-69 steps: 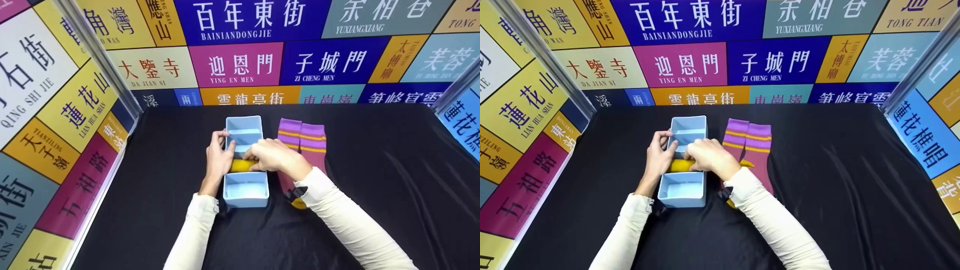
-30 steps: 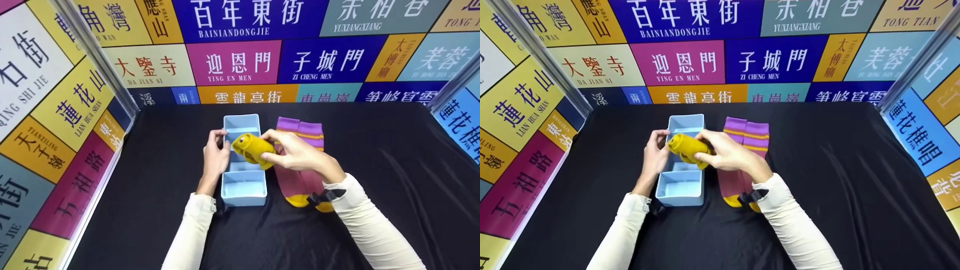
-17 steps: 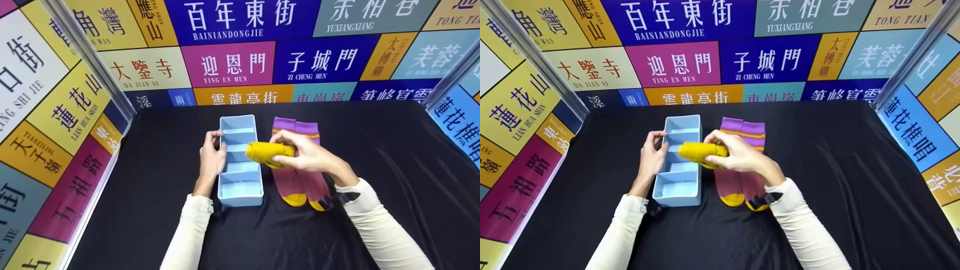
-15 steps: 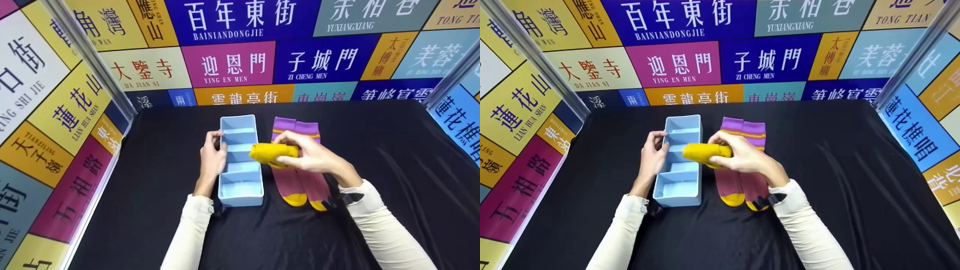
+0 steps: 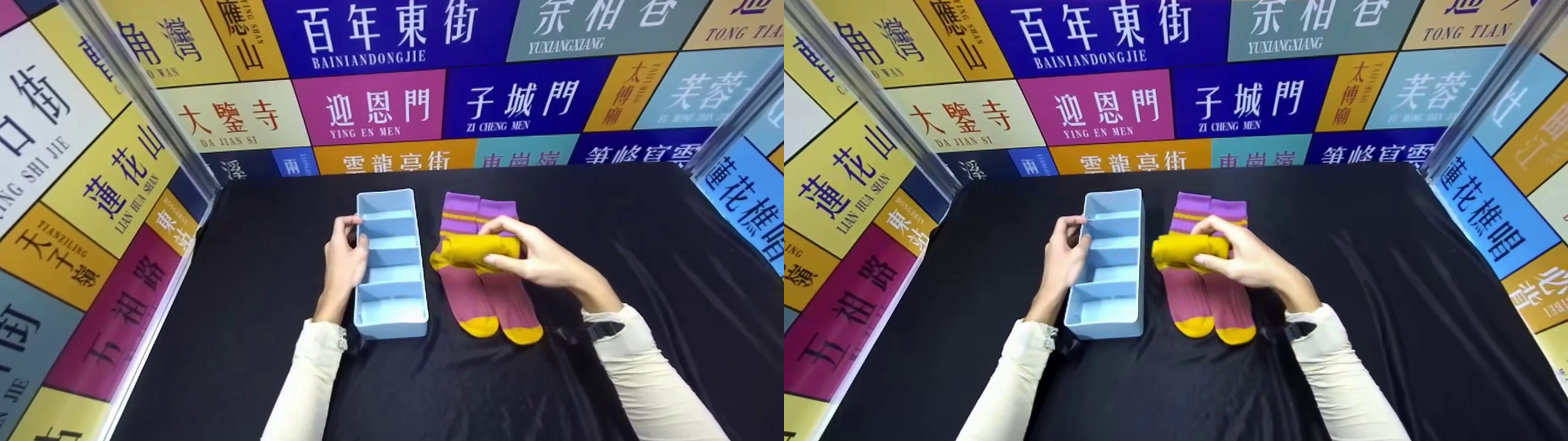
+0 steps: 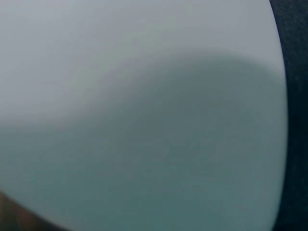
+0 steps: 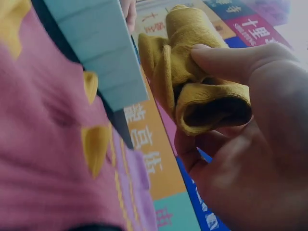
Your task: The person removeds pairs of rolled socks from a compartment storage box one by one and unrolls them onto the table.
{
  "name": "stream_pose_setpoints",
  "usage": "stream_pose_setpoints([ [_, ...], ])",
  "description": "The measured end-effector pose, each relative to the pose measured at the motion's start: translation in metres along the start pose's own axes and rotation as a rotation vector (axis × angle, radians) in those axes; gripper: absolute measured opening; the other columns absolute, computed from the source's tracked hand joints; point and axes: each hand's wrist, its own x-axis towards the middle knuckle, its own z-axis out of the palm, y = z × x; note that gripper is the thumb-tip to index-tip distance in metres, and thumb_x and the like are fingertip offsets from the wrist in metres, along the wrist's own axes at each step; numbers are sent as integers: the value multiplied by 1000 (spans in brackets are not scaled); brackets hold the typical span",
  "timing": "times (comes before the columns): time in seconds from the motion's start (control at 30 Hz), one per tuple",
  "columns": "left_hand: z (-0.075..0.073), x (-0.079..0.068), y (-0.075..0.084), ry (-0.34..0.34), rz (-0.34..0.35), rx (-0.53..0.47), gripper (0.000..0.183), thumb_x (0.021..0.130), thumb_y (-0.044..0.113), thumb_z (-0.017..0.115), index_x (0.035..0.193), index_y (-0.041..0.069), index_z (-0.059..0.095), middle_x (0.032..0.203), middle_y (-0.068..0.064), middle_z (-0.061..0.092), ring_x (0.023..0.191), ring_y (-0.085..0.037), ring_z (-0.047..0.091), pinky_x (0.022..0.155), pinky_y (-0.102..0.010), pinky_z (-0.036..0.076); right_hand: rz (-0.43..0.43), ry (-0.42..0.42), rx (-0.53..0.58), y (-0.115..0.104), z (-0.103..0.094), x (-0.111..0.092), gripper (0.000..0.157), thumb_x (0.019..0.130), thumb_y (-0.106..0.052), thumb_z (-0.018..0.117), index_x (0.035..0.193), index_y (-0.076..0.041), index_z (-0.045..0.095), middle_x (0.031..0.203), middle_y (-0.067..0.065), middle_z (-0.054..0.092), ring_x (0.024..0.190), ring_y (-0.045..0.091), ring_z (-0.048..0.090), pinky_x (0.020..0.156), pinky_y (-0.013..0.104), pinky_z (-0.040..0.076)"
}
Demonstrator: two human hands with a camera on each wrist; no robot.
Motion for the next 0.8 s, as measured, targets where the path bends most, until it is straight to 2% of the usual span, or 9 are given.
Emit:
stream_pose_setpoints([
  [0.2,-2,-1,3,-7,-11,15,30,93,12,60,123,18,59,134,0,66,116,-19,67,99,-38,51,10,41,-16,17,-16,-18,40,87,-13,78,122,-20,61,105,3,64,89,24,64,75,27,55],
  [0.4,-2,-1,2,1,-8,29,29,93,16,62,121,19,59,131,2,68,113,-14,67,99,-36,51,56,81,-66,31,-35,-35,38,88,-15,77,122,-21,63,100,2,66,86,22,64,73,24,54],
  [0.7,-2,-1,2,5,-9,26,26,94,20,64,120,20,58,127,2,70,106,-12,69,95,-36,51,100,27,-155,54,-58,-60,34,90,-18,75,122,-22,62,103,-1,66,89,18,62,76,23,52],
  [0.8,-2,-1,2,7,-18,21,26,94,21,64,119,20,58,127,2,70,107,-13,69,96,-36,51,116,19,-153,60,-63,-67,34,90,-18,74,122,-21,62,104,-1,67,91,17,62,79,22,51],
])
